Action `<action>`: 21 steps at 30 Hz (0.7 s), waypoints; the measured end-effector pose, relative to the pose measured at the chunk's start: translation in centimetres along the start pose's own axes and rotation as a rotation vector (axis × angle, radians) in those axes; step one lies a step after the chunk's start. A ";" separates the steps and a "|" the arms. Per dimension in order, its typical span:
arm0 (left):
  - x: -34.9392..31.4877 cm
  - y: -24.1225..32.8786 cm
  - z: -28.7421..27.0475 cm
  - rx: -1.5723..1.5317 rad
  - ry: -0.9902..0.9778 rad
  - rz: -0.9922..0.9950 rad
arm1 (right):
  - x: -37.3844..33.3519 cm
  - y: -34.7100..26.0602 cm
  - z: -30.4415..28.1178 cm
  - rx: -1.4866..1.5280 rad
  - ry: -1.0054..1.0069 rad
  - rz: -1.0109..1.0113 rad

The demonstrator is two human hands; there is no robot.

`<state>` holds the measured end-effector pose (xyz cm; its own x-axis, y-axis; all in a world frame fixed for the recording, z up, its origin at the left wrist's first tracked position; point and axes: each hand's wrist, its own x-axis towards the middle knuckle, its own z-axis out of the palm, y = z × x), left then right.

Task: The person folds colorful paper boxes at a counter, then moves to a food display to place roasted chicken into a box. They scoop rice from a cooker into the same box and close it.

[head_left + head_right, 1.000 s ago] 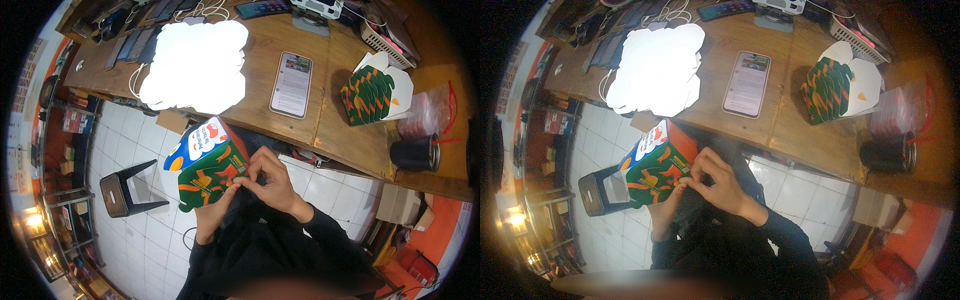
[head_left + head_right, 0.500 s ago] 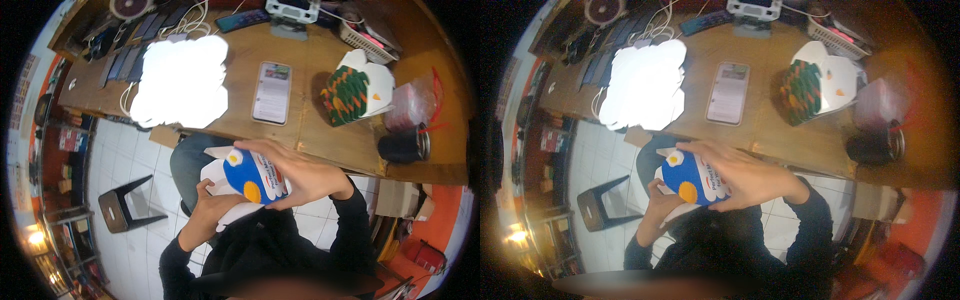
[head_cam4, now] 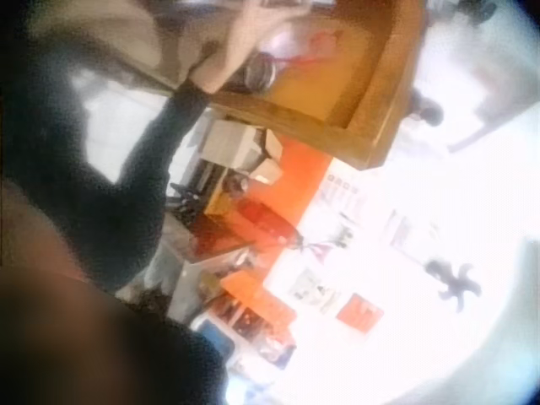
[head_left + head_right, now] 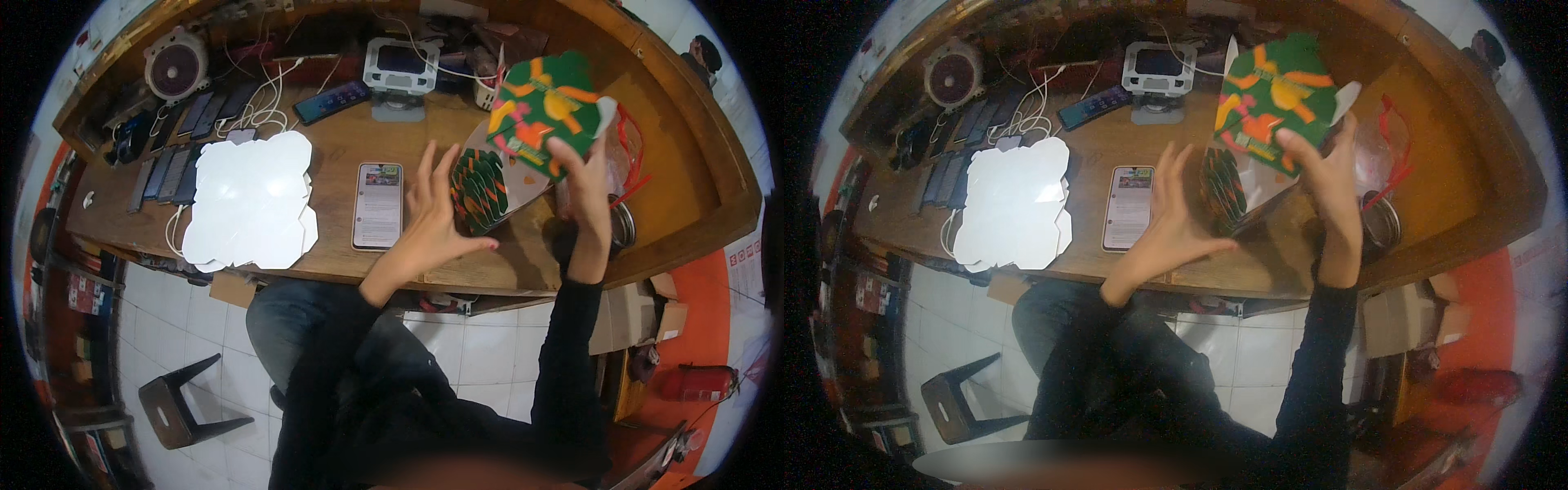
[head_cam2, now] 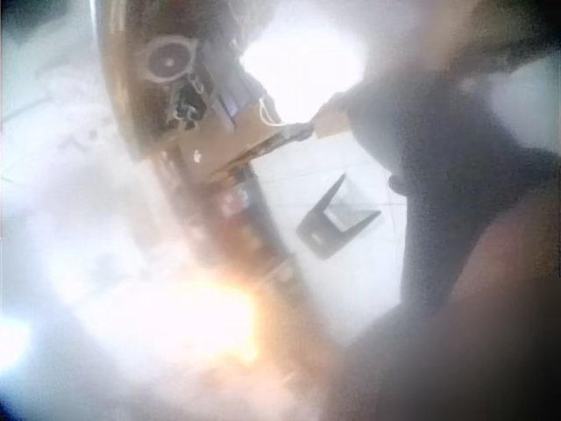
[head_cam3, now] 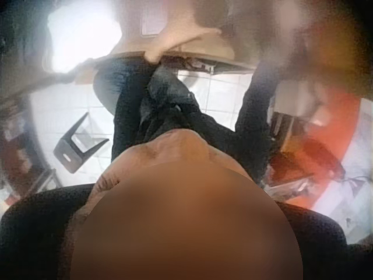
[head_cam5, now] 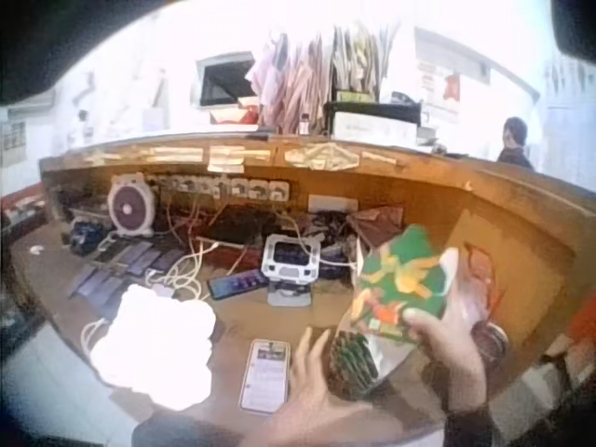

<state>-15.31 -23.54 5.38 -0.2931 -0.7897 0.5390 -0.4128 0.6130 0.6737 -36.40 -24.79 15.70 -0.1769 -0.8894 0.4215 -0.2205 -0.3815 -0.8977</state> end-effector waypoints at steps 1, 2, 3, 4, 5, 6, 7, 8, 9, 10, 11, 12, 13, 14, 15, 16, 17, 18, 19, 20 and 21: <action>1.3 -0.3 1.1 -0.022 0.012 -0.007 | 0.0 1.0 -0.1 -0.039 0.009 -0.037; 2.2 -0.5 2.2 -0.043 0.022 -0.014 | -0.3 2.0 -0.1 -0.091 0.039 -0.048; 2.5 -0.4 3.0 -0.039 0.026 -0.026 | -0.5 2.7 -0.2 -0.142 0.071 -0.057; 2.6 -0.3 3.8 -0.035 0.026 -0.037 | -0.9 3.3 -0.4 -0.195 0.053 -0.114; 2.9 -0.2 4.5 -0.005 -0.007 -0.088 | -1.4 3.8 -0.4 -0.247 0.037 -0.171; 2.7 0.1 5.1 -0.031 0.078 -0.064 | -1.9 4.2 -0.6 -0.300 0.021 -0.226; 2.0 0.5 5.7 -0.032 0.132 -0.083 | -2.4 4.5 -0.7 -0.129 -0.057 -0.179; 1.2 1.0 6.0 -0.037 0.148 -0.144 | -2.9 4.6 -1.0 -0.112 -0.101 -0.120; 0.5 1.2 6.2 -0.045 0.200 -0.123 | -3.5 4.8 -1.2 -0.090 -0.163 -0.077; 0.0 1.4 6.1 -0.071 0.202 -0.116 | -3.9 5.0 -1.3 -0.068 -0.236 -0.055; -0.7 1.4 5.6 -0.101 0.172 -0.129 | -4.3 5.1 -1.5 0.004 -0.270 0.027; -1.0 1.3 5.0 -0.121 0.170 -0.114 | -4.5 5.3 -1.6 0.052 -0.272 0.040; -0.7 1.2 4.3 -0.330 0.194 -0.152 | -4.6 5.5 -1.7 0.104 -0.283 0.016; 0.2 0.9 3.6 -0.528 0.249 -0.162 | -4.6 5.7 -1.7 0.155 -0.295 -0.010; 1.4 0.6 2.8 -0.727 0.306 -0.170 | -4.3 5.9 -1.6 0.215 -0.242 -0.028; 2.9 0.2 2.1 -0.751 0.317 -0.105 | -3.8 6.1 -1.4 0.274 -0.191 -0.046; 4.7 -0.1 1.4 -0.777 0.332 -0.057 | -3.4 6.2 -1.2 0.308 -0.084 -0.018; 6.5 -0.2 1.0 -0.792 0.284 -0.030 | -2.9 6.2 -1.0 0.307 -0.099 -0.025; 8.3 -0.1 0.9 -0.810 0.240 -0.019 | -2.6 6.2 -0.7 0.282 -0.062 0.009; 9.2 0.1 1.0 -0.838 0.209 0.004 | -2.3 6.0 -0.5 0.285 -0.079 -0.013; 9.4 0.4 1.2 -0.799 0.163 -0.028 | -2.2 5.9 -0.1 0.248 -0.081 -0.087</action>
<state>-19.22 -30.74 10.10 -0.1374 -0.8292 0.5418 0.3395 0.4744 0.8122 -37.42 -25.02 9.49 -0.0877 -0.8643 0.4954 0.0122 -0.4982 -0.8670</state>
